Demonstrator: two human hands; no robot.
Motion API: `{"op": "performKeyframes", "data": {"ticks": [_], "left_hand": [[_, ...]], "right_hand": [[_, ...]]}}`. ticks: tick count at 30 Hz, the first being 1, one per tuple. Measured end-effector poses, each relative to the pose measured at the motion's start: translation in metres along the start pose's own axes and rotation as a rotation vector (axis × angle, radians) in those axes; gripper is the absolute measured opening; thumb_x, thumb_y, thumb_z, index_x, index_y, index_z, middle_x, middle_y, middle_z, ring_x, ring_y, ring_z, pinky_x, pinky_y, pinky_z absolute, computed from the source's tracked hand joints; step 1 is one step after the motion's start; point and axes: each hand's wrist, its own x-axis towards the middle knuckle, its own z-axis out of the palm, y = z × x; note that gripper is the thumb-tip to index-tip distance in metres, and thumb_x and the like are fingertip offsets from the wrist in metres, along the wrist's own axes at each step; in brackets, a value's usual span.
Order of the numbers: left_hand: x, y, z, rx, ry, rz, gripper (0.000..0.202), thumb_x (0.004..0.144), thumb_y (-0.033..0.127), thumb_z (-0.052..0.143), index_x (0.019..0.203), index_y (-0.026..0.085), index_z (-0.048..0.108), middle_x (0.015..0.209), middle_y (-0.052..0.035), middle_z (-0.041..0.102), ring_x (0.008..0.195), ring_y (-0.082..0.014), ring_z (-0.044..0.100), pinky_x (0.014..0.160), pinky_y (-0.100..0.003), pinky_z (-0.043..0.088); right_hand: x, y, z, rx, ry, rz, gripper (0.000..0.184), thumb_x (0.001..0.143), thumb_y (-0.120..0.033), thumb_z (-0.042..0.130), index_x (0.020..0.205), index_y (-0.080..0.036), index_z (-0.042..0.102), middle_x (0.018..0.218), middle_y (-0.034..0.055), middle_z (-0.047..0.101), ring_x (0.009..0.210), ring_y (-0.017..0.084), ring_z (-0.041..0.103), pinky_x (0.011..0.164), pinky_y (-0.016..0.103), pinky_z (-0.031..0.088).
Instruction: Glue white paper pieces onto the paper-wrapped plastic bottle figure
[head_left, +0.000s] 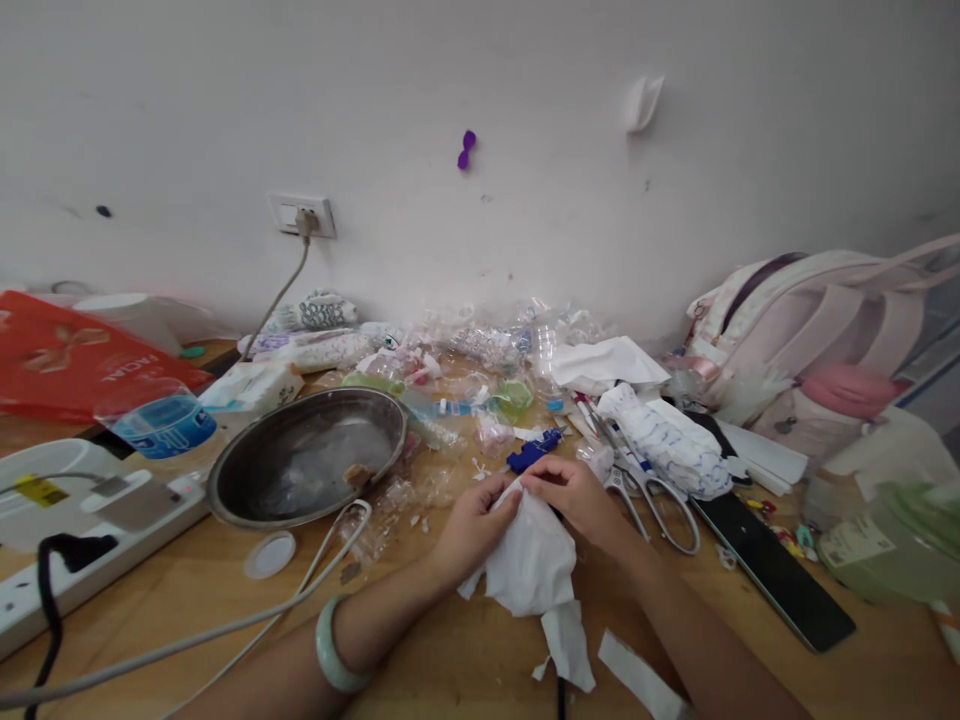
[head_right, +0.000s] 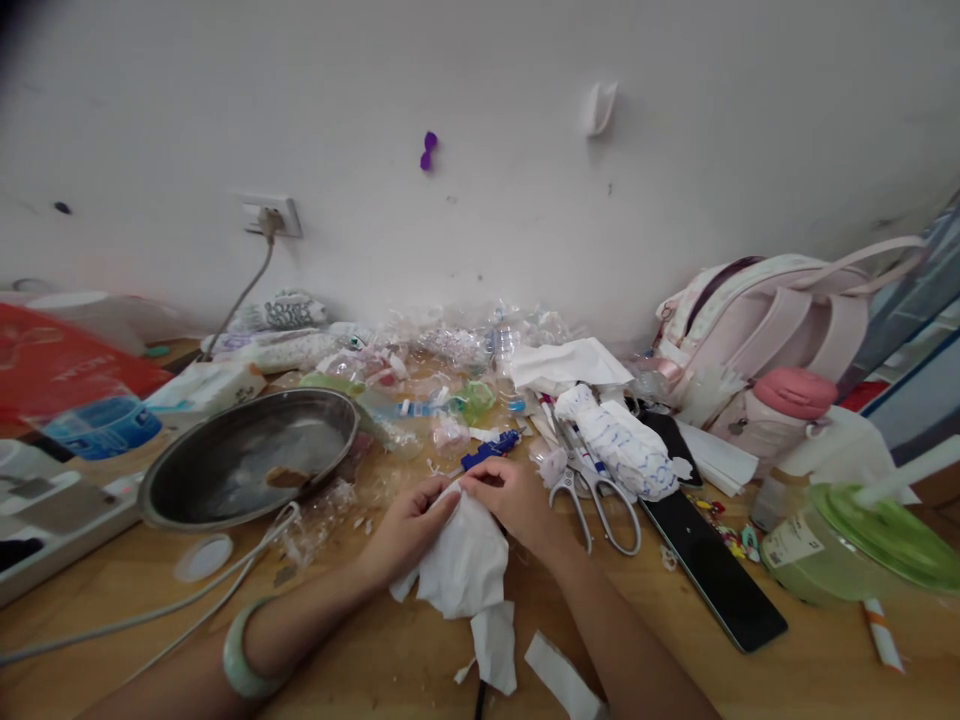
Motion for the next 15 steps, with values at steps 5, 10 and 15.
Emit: {"op": "performKeyframes", "data": {"ticks": [5,10,15], "left_hand": [[0.001,-0.001,0.001,-0.278,-0.015,-0.190,0.034,0.062,0.047,0.068,0.065,0.016,0.056,0.055,0.0041,0.048,0.052,-0.0096,0.039,0.052,-0.022,0.028],[0.001,0.003,0.001,-0.448,-0.030,-0.301,0.032,0.056,0.041,0.074,0.062,0.013,0.060,0.053,0.0024,0.052,0.050,-0.0089,0.041,0.053,-0.023,0.028],[0.001,0.005,0.001,-0.557,-0.023,-0.250,0.019,0.056,0.029,0.074,0.062,0.014,0.064,0.057,0.0009,0.058,0.054,-0.0107,0.047,0.058,-0.024,0.033]], "right_hand": [[-0.002,-0.003,0.003,-0.212,0.078,-0.313,0.013,0.080,-0.024,0.057,0.073,-0.018,0.066,0.076,0.0032,0.065,0.073,0.015,0.059,0.069,0.027,0.044],[-0.002,0.005,0.003,-0.376,0.089,-0.603,0.015,0.087,-0.021,0.052,0.085,-0.018,0.067,0.083,0.0047,0.064,0.078,0.014,0.059,0.071,0.026,0.047],[-0.003,0.009,0.000,-0.458,0.079,-0.730,0.019,0.089,-0.019,0.050,0.094,-0.017,0.067,0.087,0.0070,0.063,0.083,0.015,0.059,0.075,0.027,0.048]]}}
